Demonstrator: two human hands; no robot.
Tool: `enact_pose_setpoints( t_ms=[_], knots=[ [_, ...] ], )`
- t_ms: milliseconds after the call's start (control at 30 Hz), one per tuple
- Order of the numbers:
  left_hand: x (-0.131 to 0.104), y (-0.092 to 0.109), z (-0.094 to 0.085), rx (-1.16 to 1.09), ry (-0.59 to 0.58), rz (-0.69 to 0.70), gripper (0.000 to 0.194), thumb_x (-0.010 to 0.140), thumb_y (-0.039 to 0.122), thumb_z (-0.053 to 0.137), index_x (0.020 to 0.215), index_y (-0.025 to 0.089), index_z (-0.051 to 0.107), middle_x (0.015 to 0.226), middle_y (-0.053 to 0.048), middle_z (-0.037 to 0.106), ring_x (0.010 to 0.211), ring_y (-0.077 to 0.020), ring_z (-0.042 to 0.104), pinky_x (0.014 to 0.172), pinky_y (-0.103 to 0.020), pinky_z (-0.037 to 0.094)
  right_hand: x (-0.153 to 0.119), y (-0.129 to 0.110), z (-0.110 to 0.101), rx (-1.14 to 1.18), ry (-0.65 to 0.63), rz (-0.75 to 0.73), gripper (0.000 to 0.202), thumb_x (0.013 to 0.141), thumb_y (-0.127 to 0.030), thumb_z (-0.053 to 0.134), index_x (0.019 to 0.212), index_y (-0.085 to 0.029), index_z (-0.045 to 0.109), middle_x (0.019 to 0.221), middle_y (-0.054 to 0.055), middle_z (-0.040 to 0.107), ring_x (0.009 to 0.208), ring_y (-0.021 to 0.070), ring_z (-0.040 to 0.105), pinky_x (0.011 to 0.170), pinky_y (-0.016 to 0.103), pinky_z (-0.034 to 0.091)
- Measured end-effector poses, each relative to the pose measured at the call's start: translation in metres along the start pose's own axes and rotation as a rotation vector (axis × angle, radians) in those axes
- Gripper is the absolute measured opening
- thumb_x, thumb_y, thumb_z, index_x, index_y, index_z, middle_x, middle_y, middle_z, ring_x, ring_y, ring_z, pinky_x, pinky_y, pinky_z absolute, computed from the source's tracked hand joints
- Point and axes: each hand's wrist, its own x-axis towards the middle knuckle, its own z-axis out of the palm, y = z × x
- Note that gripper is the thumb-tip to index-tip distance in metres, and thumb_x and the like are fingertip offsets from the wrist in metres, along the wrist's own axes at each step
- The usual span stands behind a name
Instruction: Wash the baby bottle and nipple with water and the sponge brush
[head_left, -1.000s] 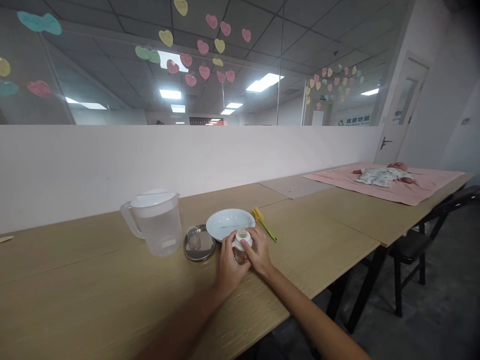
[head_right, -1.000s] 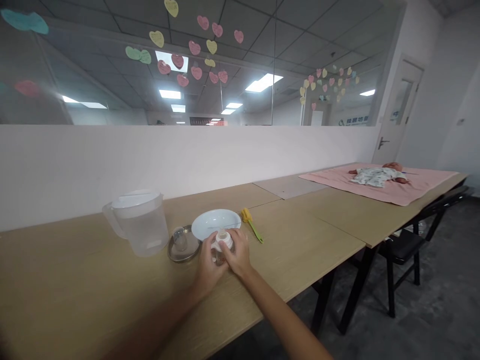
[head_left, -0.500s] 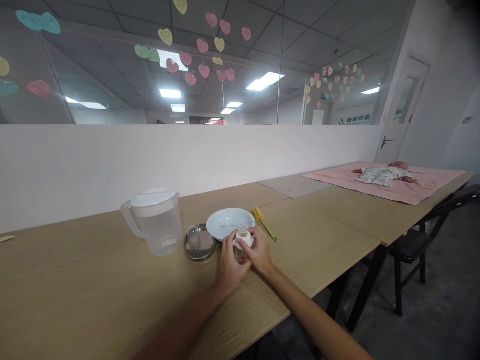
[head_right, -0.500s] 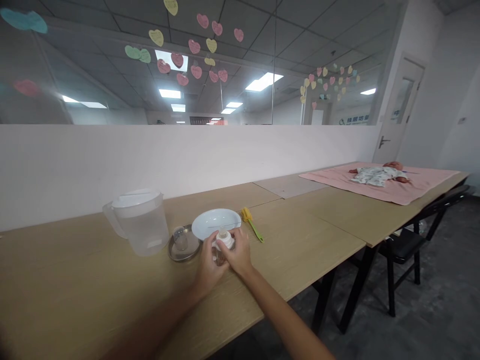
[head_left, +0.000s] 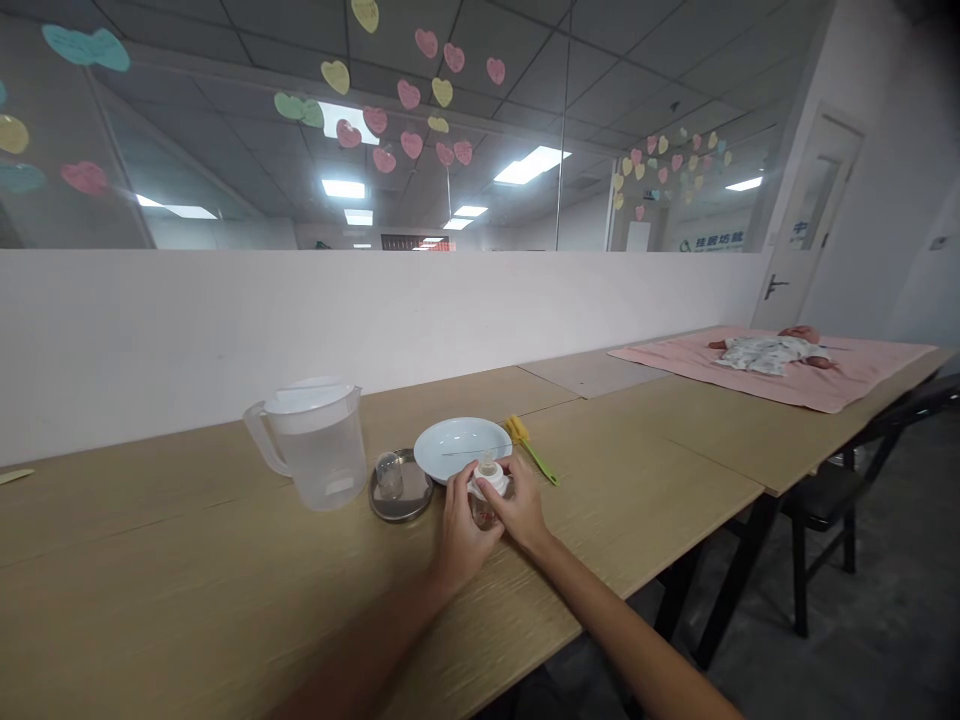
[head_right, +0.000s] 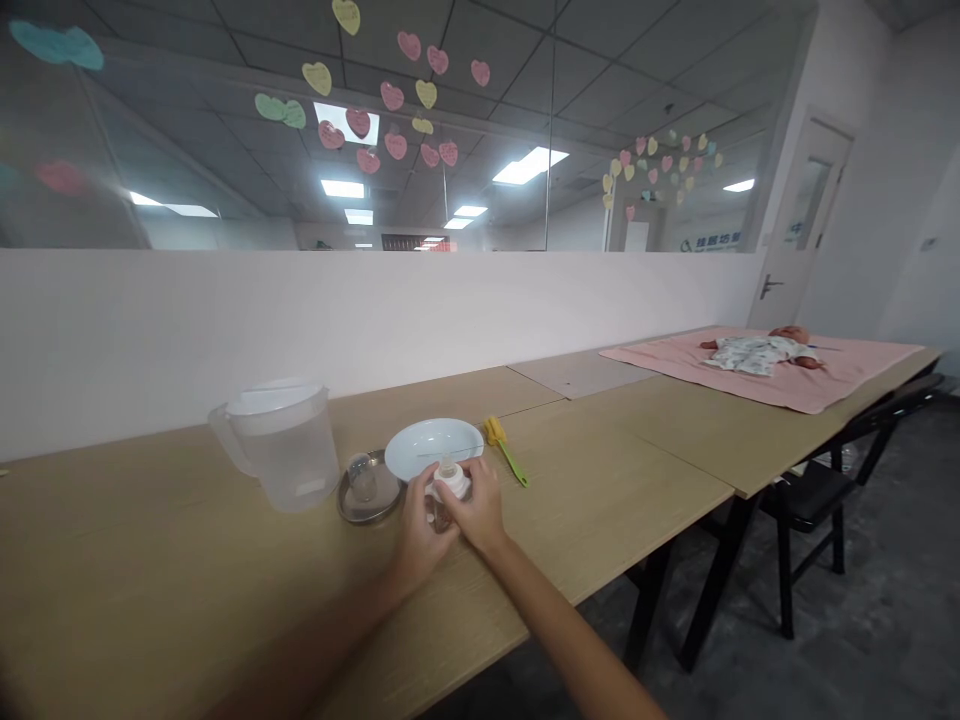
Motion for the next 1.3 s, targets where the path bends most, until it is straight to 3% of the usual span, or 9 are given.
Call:
enact_pose_setpoints(
  t_ms=[367,533,633,767,833,900,1000,1100,1300],
  knots=[
    [0.0,-0.002,-0.001,0.028,-0.018,0.011,0.067,0.067,0.012,0.059,0.13,0.02,0.036,0.122,-0.012,0.049,0.114,-0.0263,0.049,0.093,-0.04,0.044,-0.002,0.004,0.0,-0.011,-0.007,-0.023,0.022,0.08,-0.04,0.059,0.09,-0.02,0.058,0.083,0.004,0.059,0.079,0.0196,0.056,0.072,0.032,0.043],
    [0.003,-0.002,-0.015,0.033,-0.064,0.072,0.063,0.074,0.019,0.054,0.133,0.02,0.033,0.124,-0.012,0.047,0.111,-0.0246,0.05,0.091,-0.038,0.044,-0.005,0.012,0.003,-0.003,-0.034,-0.049,0.025,0.084,-0.042,0.054,0.097,-0.02,0.056,0.089,0.005,0.059,0.082,0.0201,0.057,0.074,0.032,0.044],
    [0.015,-0.004,-0.03,0.064,0.062,0.141,0.057,0.075,0.023,0.051,0.13,0.02,0.038,0.123,-0.012,0.046,0.108,-0.0255,0.05,0.09,-0.039,0.043,-0.005,0.017,0.005,-0.001,-0.036,-0.064,0.027,0.084,-0.042,0.054,0.099,-0.02,0.055,0.089,0.005,0.059,0.081,0.0205,0.057,0.073,0.032,0.044],
    [0.042,-0.022,-0.055,0.262,0.303,-0.034,0.039,0.079,0.02,0.045,0.118,0.021,0.046,0.113,-0.009,0.053,0.106,-0.0244,0.051,0.094,-0.041,0.041,-0.005,0.02,0.006,0.004,-0.032,-0.083,0.026,0.083,-0.041,0.054,0.099,-0.02,0.056,0.089,0.005,0.06,0.082,0.0206,0.057,0.072,0.032,0.045],
    [0.054,-0.038,-0.068,0.41,0.262,-0.132,0.036,0.079,0.02,0.044,0.115,0.02,0.048,0.115,-0.01,0.055,0.113,-0.027,0.049,0.099,-0.045,0.037,-0.005,0.02,0.007,0.008,-0.026,-0.091,0.026,0.083,-0.041,0.055,0.099,-0.02,0.056,0.089,0.005,0.06,0.082,0.0206,0.058,0.072,0.032,0.045],
    [0.062,-0.056,-0.08,0.534,0.185,-0.231,0.047,0.078,0.019,0.047,0.125,0.017,0.041,0.124,-0.013,0.053,0.12,-0.0295,0.045,0.101,-0.047,0.035,-0.005,0.02,0.007,0.012,-0.027,-0.096,0.026,0.083,-0.04,0.055,0.099,-0.02,0.056,0.088,0.005,0.061,0.082,0.0206,0.058,0.072,0.032,0.045],
    [0.064,-0.074,-0.094,0.738,-0.033,-0.317,0.056,0.08,0.021,0.047,0.133,0.013,0.032,0.132,-0.017,0.049,0.124,-0.0307,0.043,0.1,-0.046,0.035,-0.005,0.019,0.007,0.01,-0.03,-0.101,0.025,0.083,-0.04,0.054,0.098,-0.02,0.056,0.088,0.005,0.061,0.081,0.0206,0.058,0.071,0.032,0.045],
    [0.061,-0.079,-0.098,0.892,-0.217,-0.346,0.057,0.08,0.022,0.048,0.133,0.011,0.032,0.13,-0.019,0.05,0.123,-0.0319,0.045,0.097,-0.044,0.037,-0.005,0.02,0.007,0.006,-0.032,-0.101,0.025,0.083,-0.04,0.055,0.098,-0.02,0.056,0.088,0.005,0.061,0.082,0.0205,0.058,0.071,0.032,0.045],
    [0.059,-0.073,-0.095,0.95,-0.273,-0.312,0.057,0.078,0.013,0.045,0.134,0.011,0.034,0.12,-0.018,0.055,0.106,-0.0284,0.056,0.086,-0.036,0.043,-0.005,0.021,0.007,0.012,-0.047,-0.076,0.026,0.084,-0.041,0.055,0.098,-0.019,0.056,0.089,0.005,0.06,0.082,0.0206,0.057,0.072,0.032,0.045]
  ],
)
